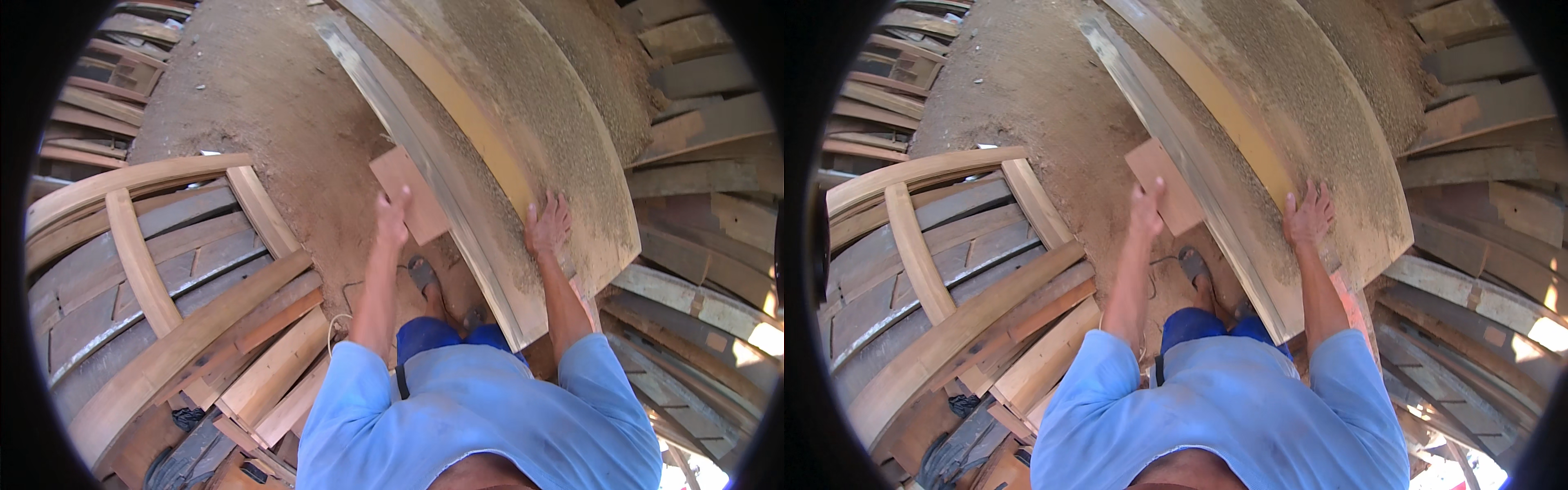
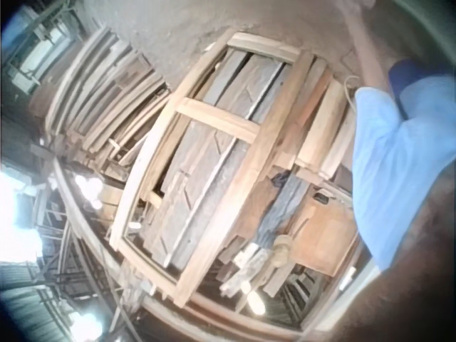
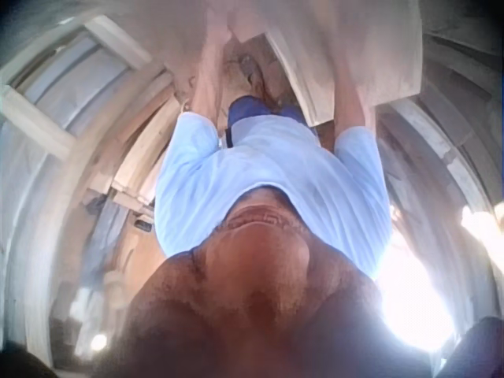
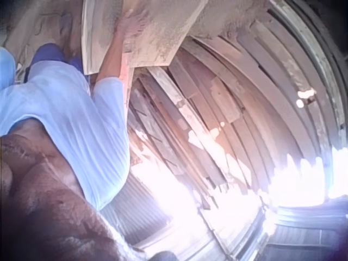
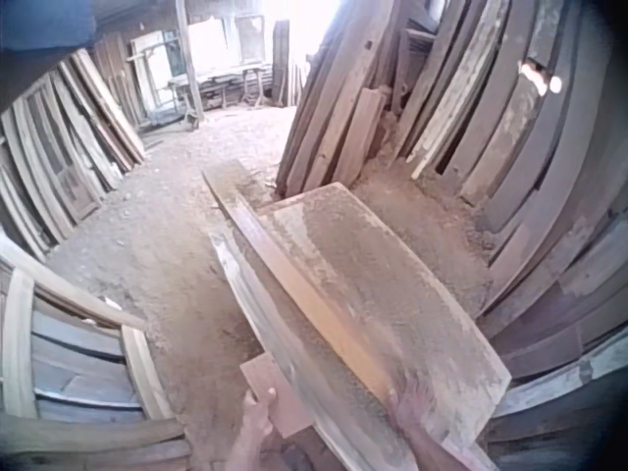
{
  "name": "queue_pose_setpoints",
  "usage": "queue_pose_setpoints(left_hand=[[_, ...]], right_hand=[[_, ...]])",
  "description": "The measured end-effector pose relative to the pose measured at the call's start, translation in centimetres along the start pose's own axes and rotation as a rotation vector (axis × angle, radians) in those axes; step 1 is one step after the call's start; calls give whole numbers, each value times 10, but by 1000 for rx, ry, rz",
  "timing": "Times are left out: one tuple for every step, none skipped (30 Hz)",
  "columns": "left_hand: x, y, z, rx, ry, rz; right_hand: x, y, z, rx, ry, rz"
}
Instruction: The person planes a wooden board using an electric planer, touches the wood surface by hand, handles wooden pieces, and planes the board again.
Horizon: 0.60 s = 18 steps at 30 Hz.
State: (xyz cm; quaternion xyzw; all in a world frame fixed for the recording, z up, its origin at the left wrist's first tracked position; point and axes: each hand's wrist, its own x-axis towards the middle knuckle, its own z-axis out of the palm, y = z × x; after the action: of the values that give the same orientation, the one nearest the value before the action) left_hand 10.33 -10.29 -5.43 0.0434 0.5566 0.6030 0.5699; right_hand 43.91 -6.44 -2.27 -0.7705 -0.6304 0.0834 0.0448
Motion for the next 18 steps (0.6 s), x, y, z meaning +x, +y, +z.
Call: queue_pose_setpoints(left_hand=[[-18, -10, 0, -18, -49, -1], [-33, -18, -6, -28, -92, 9], [-47, -30, -7, -36, -91, 21], [-58, -42, -7, -44, -83, 30], [-66, -51, -7, -44, -80, 47], [-72, -59, -4, -41, -63, 84], [-69, -63, -4, -38, -47, 120], [-63, -62, -2, -45, -53, 127], [-55, -61, 0, -15, -24, 125], [-48, -60, 1, 15, 5, 122], [-39, -53, -2, 9, 9, 126], [-23, -39, -1, 34, 28, 178], [-8, -25, -1, 60, 48, 229], [5, -8, 2, 53, 52, 234], [21, 6, 9, 98, 102, 199], [30, 18, 15, 144, 153, 163], [38, 23, 13, 142, 157, 174], [46, 28, 8, 138, 113, 98]], right_hand=[[0, 4, -2, -13, -3, 4], [0, 0, -2, 9, 14, -9], [-1, -1, -2, -5, 8, -4], [-3, -3, -2, -21, -4, 1], [-4, -6, -3, -9, 1, -11], [-4, -7, -4, -12, -11, 5], [-4, -8, -5, -16, -24, 21], [-3, -5, -5, -17, -13, 18], [-3, -3, -3, -20, -6, 12], [-2, 0, -2, -23, 1, 6], [-3, -3, -2, -24, 3, -2], [-3, -7, -2, -18, -3, 0], [-4, -10, -1, -13, -10, 1], [-6, -8, 1, -15, -7, -7], [-3, -2, 3, -7, -3, -11], [1, 2, 8, 2, 0, -14], [10, -6, 9, 9, 3, -23], [22, -18, 9, -18, -27, -12]])
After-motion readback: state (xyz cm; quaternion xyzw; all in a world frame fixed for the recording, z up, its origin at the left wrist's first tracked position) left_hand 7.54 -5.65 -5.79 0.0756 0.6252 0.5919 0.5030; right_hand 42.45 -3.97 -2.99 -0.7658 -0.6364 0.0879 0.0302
